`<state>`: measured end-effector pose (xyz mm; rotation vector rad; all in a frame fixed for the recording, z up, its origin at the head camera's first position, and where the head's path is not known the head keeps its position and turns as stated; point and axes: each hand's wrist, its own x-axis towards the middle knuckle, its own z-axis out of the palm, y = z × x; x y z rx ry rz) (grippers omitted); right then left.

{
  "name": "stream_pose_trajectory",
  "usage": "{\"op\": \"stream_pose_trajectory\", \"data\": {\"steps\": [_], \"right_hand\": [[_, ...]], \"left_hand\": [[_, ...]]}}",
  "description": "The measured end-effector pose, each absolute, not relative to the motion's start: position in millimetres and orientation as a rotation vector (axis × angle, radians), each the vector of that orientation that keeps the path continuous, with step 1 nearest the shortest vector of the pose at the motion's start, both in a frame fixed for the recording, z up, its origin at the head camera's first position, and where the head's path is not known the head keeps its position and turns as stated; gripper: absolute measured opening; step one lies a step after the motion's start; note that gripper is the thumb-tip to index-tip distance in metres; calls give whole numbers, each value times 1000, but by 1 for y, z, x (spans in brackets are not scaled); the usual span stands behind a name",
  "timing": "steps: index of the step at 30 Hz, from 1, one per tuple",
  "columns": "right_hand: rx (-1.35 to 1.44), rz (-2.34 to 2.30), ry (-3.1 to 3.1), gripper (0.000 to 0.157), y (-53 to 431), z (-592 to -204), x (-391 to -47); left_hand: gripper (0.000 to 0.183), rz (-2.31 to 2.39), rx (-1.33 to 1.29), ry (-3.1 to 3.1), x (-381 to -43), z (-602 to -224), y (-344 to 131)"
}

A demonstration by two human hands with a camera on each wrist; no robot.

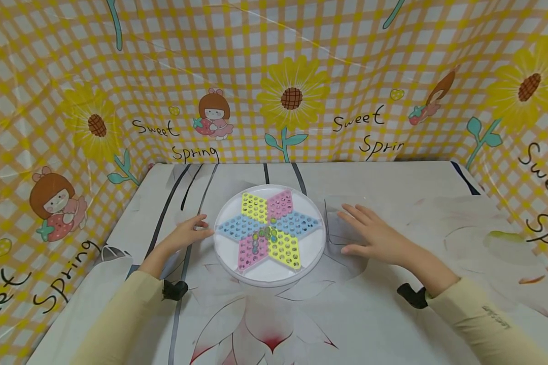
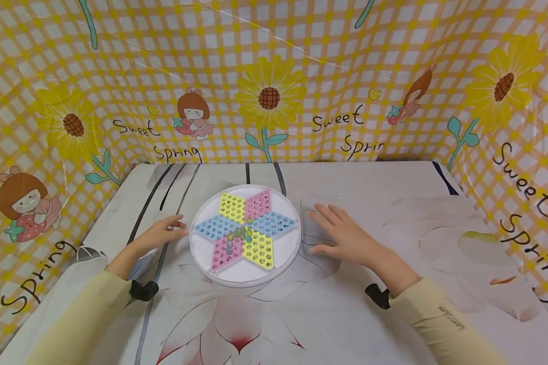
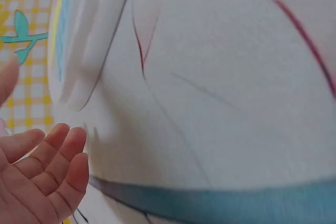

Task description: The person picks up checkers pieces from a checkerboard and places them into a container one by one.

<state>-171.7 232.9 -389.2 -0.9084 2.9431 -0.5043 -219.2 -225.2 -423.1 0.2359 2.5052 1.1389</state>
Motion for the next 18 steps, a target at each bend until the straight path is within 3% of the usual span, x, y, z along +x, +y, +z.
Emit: {"op": "stream_pose_trajectory", "data": {"steps": [18], "right_hand": [[-999, -520, 2915, 78, 205, -395, -172]], "left_hand": [[86, 891, 426, 2562, -232, -437, -216]]}}
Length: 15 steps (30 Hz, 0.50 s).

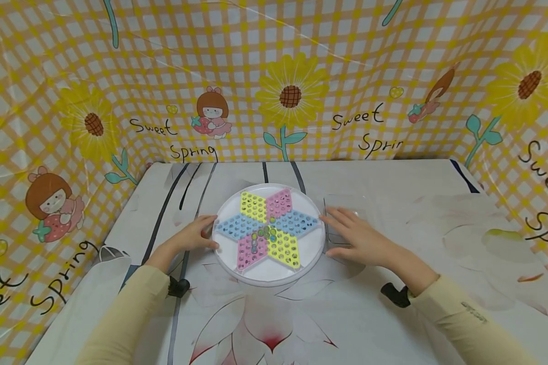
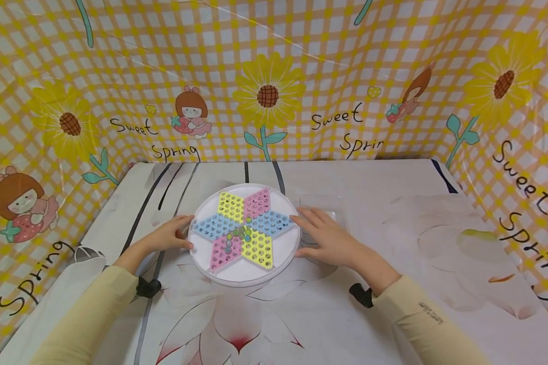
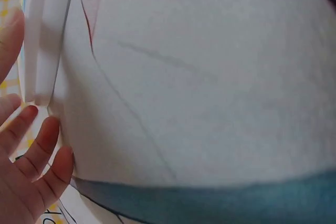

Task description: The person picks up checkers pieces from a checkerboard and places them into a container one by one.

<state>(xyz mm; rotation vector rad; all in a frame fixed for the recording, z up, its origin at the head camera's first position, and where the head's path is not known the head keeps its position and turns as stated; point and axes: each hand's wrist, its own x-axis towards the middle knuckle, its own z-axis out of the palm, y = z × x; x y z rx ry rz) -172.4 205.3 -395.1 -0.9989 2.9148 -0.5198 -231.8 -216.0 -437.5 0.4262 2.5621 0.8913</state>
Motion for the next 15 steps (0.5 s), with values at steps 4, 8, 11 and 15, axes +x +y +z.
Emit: {"op": "stream_pose_trajectory", "data": {"steps": [4, 8, 11, 15], "right_hand": [[-1027, -530, 2905, 77, 198, -394, -174], [-1018, -512, 2890, 75, 188, -390, -177], [-991, -483, 2877, 76, 179, -389, -181], [-940, -504, 2833, 76, 167, -388, -189]], "left_hand": [[86, 903, 462, 2556, -232, -439, -217], [88, 904, 501, 2551, -234, -442, -219], [89, 909, 515, 2540, -235, -444, -220], [90, 921, 528, 2531, -236, -447, -222]]}}
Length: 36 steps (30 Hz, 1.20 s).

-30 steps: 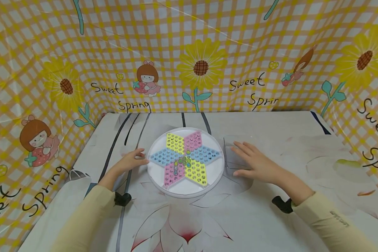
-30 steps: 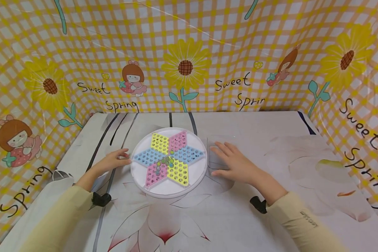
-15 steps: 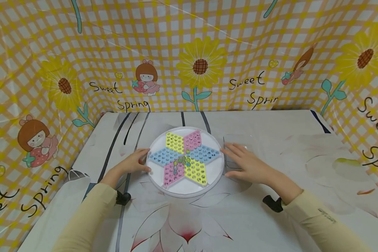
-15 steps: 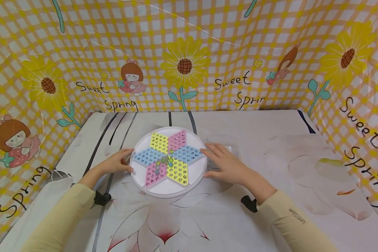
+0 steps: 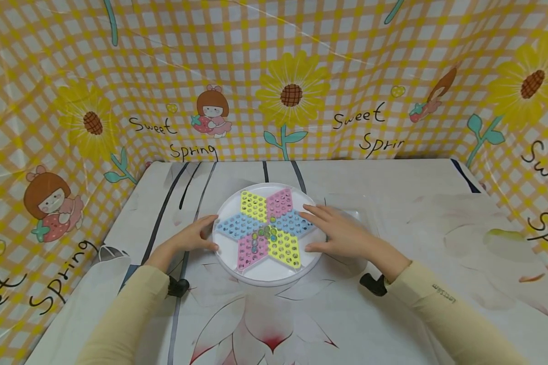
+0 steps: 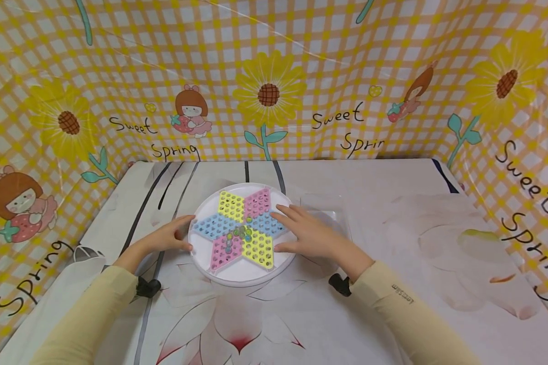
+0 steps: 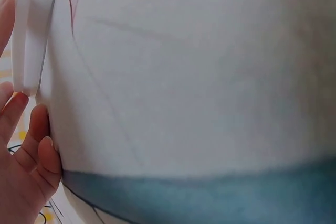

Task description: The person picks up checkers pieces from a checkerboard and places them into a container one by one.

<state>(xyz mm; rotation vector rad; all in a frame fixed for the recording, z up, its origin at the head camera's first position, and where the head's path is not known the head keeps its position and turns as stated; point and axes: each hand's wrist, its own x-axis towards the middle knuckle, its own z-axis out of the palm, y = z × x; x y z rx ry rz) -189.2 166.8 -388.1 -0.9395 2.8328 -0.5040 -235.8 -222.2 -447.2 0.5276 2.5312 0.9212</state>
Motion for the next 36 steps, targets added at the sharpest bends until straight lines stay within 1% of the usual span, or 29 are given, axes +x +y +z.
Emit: {"op": "stream_pose_trajectory", "data": {"steps": [13, 22, 30, 36], "right_hand": [[-838, -663, 2747, 73, 132, -392, -203], [-823, -773, 2693, 58, 113, -405, -210], [-801, -778, 2668, 36, 96, -408, -213], [-697, -736, 2636, 31, 84, -411, -220]], "left_hand": [[91, 941, 498, 2529, -235, -449, -222], [91, 952, 485, 2527, -233, -449, -221], [92, 951, 480, 2525, -235, -449, -222], [92, 955, 467, 2534, -236, -450, -223]]}}
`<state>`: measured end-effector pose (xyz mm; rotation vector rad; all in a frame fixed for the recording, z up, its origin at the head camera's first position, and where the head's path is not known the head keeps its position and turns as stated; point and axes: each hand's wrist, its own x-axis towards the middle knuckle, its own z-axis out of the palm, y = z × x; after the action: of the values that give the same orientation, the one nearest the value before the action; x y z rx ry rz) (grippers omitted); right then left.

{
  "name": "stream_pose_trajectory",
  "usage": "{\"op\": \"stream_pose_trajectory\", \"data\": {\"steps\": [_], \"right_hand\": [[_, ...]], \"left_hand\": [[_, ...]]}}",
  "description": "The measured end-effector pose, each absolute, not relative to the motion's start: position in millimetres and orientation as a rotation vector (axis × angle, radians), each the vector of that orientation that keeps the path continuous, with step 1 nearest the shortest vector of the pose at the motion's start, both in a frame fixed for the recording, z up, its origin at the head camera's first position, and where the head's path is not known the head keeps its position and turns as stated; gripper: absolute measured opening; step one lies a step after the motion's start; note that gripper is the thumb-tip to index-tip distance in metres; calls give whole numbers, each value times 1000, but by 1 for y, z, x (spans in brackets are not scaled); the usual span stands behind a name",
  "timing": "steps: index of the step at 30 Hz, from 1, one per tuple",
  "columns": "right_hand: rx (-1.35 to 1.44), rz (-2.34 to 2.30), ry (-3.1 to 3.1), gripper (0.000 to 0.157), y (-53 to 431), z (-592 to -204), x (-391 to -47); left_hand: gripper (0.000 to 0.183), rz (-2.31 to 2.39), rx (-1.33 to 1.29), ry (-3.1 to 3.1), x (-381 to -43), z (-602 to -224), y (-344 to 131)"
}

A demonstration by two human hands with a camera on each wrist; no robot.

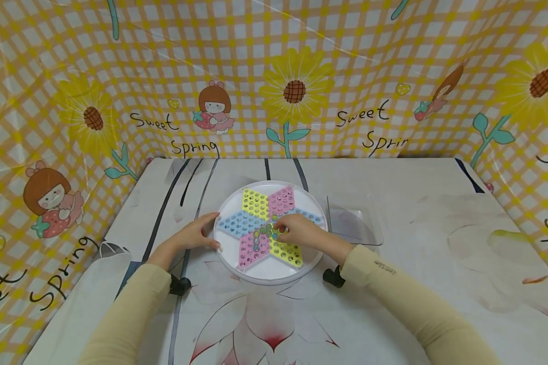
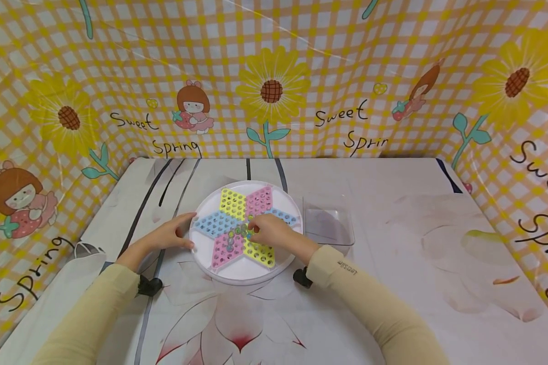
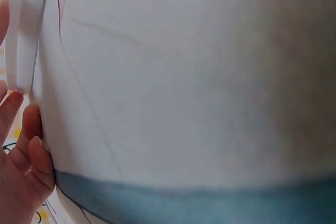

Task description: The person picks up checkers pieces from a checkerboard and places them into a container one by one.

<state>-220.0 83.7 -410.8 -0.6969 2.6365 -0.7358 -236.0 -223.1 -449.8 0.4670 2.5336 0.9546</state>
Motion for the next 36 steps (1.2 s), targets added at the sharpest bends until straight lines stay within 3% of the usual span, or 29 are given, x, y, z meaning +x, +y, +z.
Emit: {"op": "stream_pose_trajectory", "data": {"steps": [12, 36], "right_hand": [[-645, -661, 2644, 19, 72, -414, -224], [-585, -629, 2729, 16, 65, -420, -217]], "left_hand": [[91, 950, 469, 2543, -236, -448, -223], [93, 958, 429, 2544, -235, -451, -221]]}}
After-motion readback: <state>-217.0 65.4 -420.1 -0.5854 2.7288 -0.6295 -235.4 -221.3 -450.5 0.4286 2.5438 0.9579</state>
